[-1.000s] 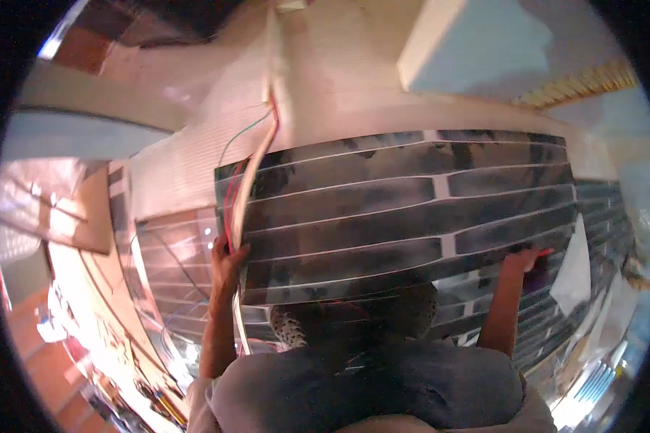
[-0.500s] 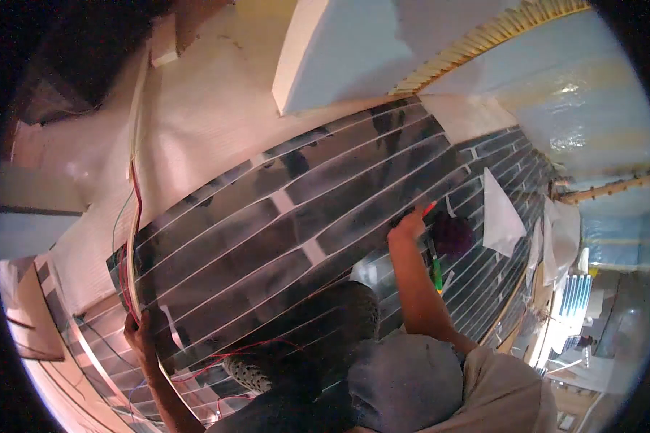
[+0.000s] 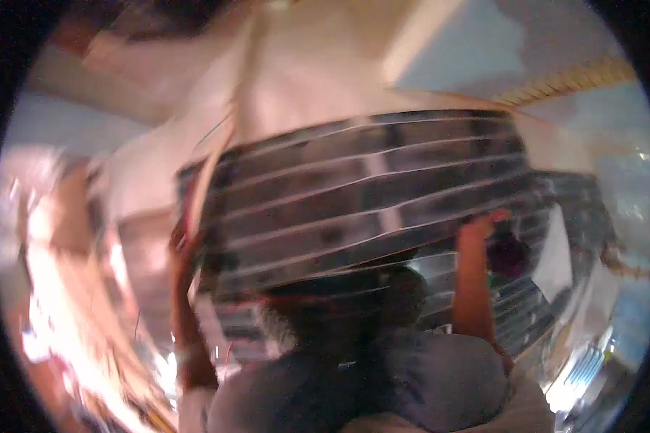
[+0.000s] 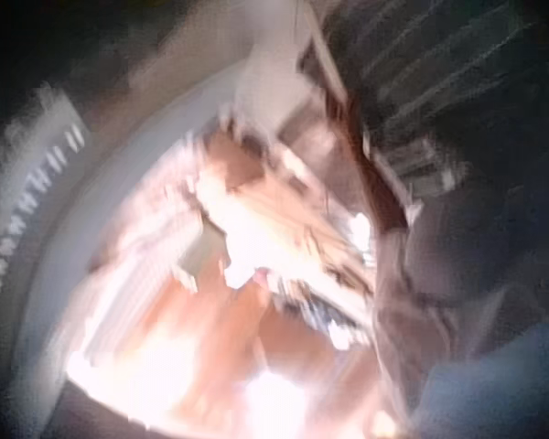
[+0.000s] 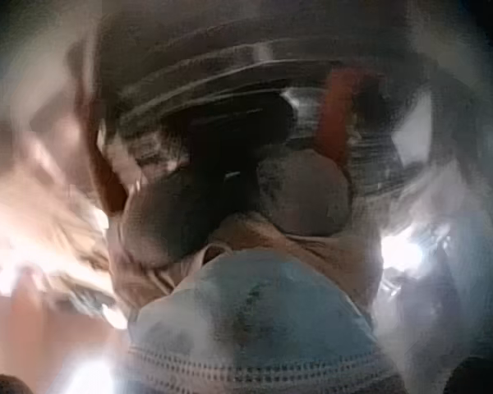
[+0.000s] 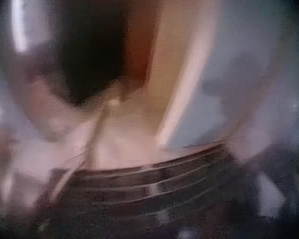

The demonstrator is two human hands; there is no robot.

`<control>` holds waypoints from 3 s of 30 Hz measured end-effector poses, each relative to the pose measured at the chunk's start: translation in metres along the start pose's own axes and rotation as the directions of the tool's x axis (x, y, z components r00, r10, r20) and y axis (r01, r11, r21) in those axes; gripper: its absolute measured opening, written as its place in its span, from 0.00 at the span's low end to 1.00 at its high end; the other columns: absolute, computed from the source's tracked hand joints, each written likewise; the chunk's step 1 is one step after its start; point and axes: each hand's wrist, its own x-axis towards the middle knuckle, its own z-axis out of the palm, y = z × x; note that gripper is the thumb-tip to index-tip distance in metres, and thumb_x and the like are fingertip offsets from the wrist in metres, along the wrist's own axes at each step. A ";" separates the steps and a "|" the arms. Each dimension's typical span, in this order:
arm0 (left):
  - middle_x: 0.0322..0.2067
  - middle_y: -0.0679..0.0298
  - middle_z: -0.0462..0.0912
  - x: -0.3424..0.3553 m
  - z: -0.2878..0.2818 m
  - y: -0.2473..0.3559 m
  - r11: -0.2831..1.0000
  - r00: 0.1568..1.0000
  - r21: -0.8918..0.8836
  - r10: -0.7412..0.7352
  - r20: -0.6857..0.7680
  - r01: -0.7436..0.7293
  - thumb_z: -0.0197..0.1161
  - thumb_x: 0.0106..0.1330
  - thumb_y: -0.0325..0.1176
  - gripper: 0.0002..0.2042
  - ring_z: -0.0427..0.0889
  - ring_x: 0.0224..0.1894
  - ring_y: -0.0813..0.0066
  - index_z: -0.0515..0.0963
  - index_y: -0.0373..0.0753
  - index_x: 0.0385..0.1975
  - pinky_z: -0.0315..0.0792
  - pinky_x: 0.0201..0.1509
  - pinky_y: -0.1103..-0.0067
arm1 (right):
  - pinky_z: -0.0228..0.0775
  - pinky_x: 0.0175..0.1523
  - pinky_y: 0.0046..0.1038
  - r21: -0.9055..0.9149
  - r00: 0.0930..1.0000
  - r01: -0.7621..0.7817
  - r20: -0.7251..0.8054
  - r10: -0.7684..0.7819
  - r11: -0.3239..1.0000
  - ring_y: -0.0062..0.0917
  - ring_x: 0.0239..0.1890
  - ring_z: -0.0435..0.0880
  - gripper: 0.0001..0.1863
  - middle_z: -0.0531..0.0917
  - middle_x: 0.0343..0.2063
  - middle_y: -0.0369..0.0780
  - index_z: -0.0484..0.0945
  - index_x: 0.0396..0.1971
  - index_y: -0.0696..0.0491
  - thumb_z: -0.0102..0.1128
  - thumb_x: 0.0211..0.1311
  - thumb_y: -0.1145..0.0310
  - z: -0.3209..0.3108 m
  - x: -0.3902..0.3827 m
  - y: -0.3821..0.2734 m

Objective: The person measures and marks underfloor heating film using a ruler and a red pencil, then positions the film onto the floor surface and applies tape to secure the edges.

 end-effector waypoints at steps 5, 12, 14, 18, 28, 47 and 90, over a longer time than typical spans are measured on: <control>0.30 0.49 0.85 0.002 -0.015 0.037 0.899 0.984 0.411 -0.174 0.024 0.149 0.69 0.61 0.38 0.17 0.88 0.31 0.61 0.78 0.31 0.42 0.80 0.34 0.70 | 0.75 0.48 0.37 -0.032 0.997 0.030 0.070 -0.028 0.999 0.37 0.41 0.82 0.33 0.82 0.45 0.44 0.79 0.50 0.61 0.60 0.63 0.43 -0.016 0.047 0.005; 0.27 0.64 0.80 -0.026 -0.057 -0.017 0.977 0.972 0.196 -0.120 0.200 0.080 0.70 0.62 0.51 0.23 0.80 0.31 0.74 0.79 0.33 0.39 0.72 0.37 0.75 | 0.75 0.42 0.36 -0.108 0.985 0.040 0.171 -0.021 0.993 0.36 0.35 0.82 0.31 0.82 0.39 0.44 0.79 0.48 0.60 0.59 0.65 0.44 -0.008 0.049 0.013; 0.27 0.64 0.79 -0.032 -0.055 -0.008 0.948 0.927 0.220 -0.282 0.247 0.229 0.69 0.63 0.53 0.24 0.80 0.33 0.74 0.80 0.33 0.38 0.72 0.39 0.74 | 0.75 0.40 0.35 -0.121 0.984 0.055 0.177 -0.033 0.991 0.36 0.34 0.82 0.30 0.82 0.37 0.44 0.79 0.48 0.60 0.58 0.65 0.44 -0.012 0.060 0.004; 0.25 0.62 0.81 -0.048 -0.084 -0.046 0.870 0.873 0.334 -0.442 0.206 0.362 0.63 0.65 0.58 0.27 0.80 0.30 0.74 0.81 0.33 0.34 0.73 0.36 0.76 | 0.76 0.37 0.35 -0.153 0.978 0.069 0.206 -0.037 0.986 0.35 0.31 0.82 0.29 0.82 0.33 0.44 0.79 0.47 0.60 0.57 0.66 0.44 -0.009 0.072 0.000; 0.35 0.56 0.82 -0.127 -0.011 -0.003 0.685 0.769 -0.420 -0.335 0.545 0.596 0.40 0.76 0.60 0.34 0.82 0.36 0.62 0.78 0.29 0.48 0.76 0.49 0.68 | 0.76 0.29 0.33 -0.250 0.960 0.114 0.276 -0.042 0.962 0.34 0.23 0.82 0.27 0.81 0.25 0.44 0.79 0.44 0.59 0.55 0.68 0.46 -0.004 0.058 0.010; 0.38 0.56 0.87 -0.120 0.035 -0.120 0.646 0.972 0.752 -0.063 0.228 -0.134 0.65 0.66 0.41 0.16 0.86 0.42 0.62 0.81 0.40 0.48 0.78 0.44 0.69 | 0.75 0.45 0.50 -0.798 0.711 0.589 0.438 -0.550 0.125 0.53 0.41 0.84 0.12 0.85 0.35 0.52 0.78 0.36 0.54 0.57 0.64 0.60 -0.041 0.062 -0.059; 0.44 0.34 0.80 0.085 0.017 -0.084 0.709 0.782 0.461 -0.205 -0.588 0.533 0.53 0.57 0.37 0.20 0.76 0.52 0.38 0.82 0.28 0.42 0.68 0.61 0.55 | 0.72 0.50 0.39 -0.395 0.403 0.915 0.880 -0.252 0.084 0.42 0.42 0.81 0.15 0.82 0.37 0.47 0.79 0.39 0.57 0.48 0.72 0.62 0.096 0.462 -0.160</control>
